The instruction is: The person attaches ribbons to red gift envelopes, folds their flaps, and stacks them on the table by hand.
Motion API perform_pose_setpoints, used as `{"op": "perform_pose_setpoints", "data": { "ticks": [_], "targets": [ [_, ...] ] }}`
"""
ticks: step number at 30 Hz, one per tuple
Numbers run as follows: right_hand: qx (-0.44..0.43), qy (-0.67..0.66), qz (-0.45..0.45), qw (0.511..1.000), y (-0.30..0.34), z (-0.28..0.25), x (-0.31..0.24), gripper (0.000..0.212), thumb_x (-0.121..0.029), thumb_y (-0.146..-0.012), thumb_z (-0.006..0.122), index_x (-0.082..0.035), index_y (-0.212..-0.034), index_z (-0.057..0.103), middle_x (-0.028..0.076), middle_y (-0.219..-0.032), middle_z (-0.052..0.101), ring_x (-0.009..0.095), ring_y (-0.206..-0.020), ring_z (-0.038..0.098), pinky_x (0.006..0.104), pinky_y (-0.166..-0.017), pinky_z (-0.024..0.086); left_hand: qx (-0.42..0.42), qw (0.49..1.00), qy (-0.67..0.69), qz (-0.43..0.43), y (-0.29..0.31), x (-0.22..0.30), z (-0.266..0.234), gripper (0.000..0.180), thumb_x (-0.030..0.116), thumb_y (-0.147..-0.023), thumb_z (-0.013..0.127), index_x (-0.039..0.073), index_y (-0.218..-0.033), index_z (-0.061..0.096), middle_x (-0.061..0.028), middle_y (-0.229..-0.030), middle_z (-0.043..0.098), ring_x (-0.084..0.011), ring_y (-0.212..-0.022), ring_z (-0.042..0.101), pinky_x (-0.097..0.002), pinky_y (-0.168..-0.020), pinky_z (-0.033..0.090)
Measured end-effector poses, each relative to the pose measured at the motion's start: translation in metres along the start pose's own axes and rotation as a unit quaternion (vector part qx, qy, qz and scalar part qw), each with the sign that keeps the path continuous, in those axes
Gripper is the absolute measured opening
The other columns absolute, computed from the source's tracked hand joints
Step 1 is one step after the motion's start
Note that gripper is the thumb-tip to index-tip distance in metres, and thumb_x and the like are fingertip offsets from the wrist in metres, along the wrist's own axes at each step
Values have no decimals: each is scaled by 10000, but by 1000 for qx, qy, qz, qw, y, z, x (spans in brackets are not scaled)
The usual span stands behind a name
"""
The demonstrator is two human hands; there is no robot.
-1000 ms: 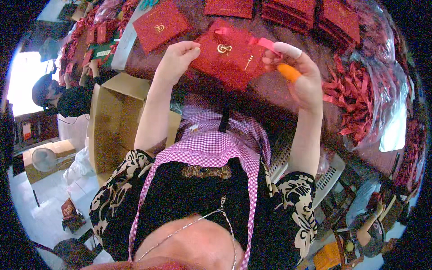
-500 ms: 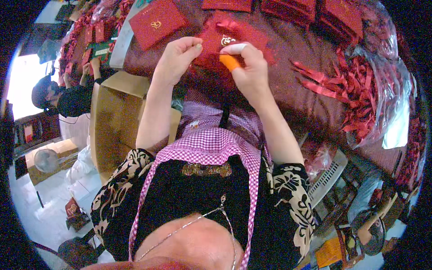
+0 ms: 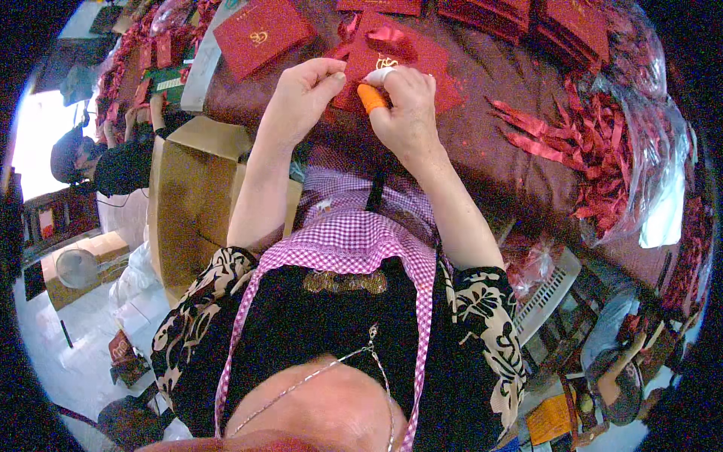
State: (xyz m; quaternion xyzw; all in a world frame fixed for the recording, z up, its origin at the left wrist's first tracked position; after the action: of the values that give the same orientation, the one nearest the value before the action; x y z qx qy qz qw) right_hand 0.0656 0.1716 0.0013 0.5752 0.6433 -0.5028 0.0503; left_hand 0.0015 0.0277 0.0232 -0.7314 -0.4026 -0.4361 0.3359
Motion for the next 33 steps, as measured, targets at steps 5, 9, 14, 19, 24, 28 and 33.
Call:
{"op": "perform_pose_setpoints", "data": {
  "ticks": [5, 9, 14, 19, 24, 28, 33],
  "targets": [
    [28, -34, 28, 999, 3, 3, 1, 136, -53, -734, 688, -78, -850, 623, 58, -825, 638, 233, -787, 559, 331, -745, 417, 7, 1000, 22, 11, -1, -2, 5, 174, 68, -823, 587, -50, -945, 626, -125, -761, 660, -117, -705, 598, -268, -648, 473],
    [29, -87, 66, 994, 6, 6, 2, 139, -41, -735, 685, -73, -856, 624, 63, -825, 636, 245, -780, 551, 340, -737, 428, 18, 999, 31, 1, 1, -2, 7, 165, 57, -816, 586, -40, -942, 632, -124, -746, 656, -121, -686, 598, -271, -636, 475],
    [52, -20, -19, 998, 5, 4, -1, 111, -79, -711, 681, -67, -790, 604, 74, -773, 620, 252, -753, 580, 364, -741, 395, 45, 999, 24, 4, 3, 1, 12, 133, 44, -808, 581, -27, -906, 637, -151, -719, 642, -142, -669, 615, -286, -618, 480],
    [33, -44, 38, 998, 7, 4, -1, 125, -59, -715, 672, -59, -822, 605, 79, -782, 616, 251, -744, 566, 355, -738, 396, 73, 997, -16, 36, 7, 0, 16, 111, 40, -805, 577, -31, -875, 627, -172, -739, 641, -221, -674, 637, -314, -625, 487],
    [-9, -88, 90, 992, 3, 0, -1, 145, -51, -717, 673, -47, -846, 607, 90, -792, 617, 279, -738, 553, 362, -740, 406, 86, 995, -23, 50, 8, 4, 19, 107, 39, -799, 580, -32, -867, 622, -185, -756, 639, -288, -697, 640, -335, -641, 491],
    [-11, 31, -36, 999, -2, -7, -8, 152, -46, -726, 670, -34, -862, 604, 111, -799, 630, 312, -742, 546, 383, -734, 431, 101, 979, -96, 152, 7, 15, 18, 115, 46, -799, 579, -36, -868, 621, -194, -775, 638, -309, -721, 638, -347, -657, 495],
    [-73, 39, 4, 997, -7, -14, -3, 152, -44, -731, 672, -21, -857, 591, 123, -793, 636, 316, -742, 572, 380, -702, 445, 13, 997, -62, 53, 3, 8, 8, 162, 50, -796, 574, -28, -923, 637, -195, -848, 648, -305, -778, 643, -339, -695, 500]
  ]
}}
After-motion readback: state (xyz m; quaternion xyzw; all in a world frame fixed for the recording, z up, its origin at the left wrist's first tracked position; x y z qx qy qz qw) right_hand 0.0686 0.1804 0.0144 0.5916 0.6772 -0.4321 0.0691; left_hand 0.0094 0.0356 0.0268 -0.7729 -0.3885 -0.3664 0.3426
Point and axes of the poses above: each hand's wrist, its own y-axis away from the middle knuckle, its own z-axis out of the palm, x = y × z, the point moved 3 cm from there along -y, towards the middle knuckle
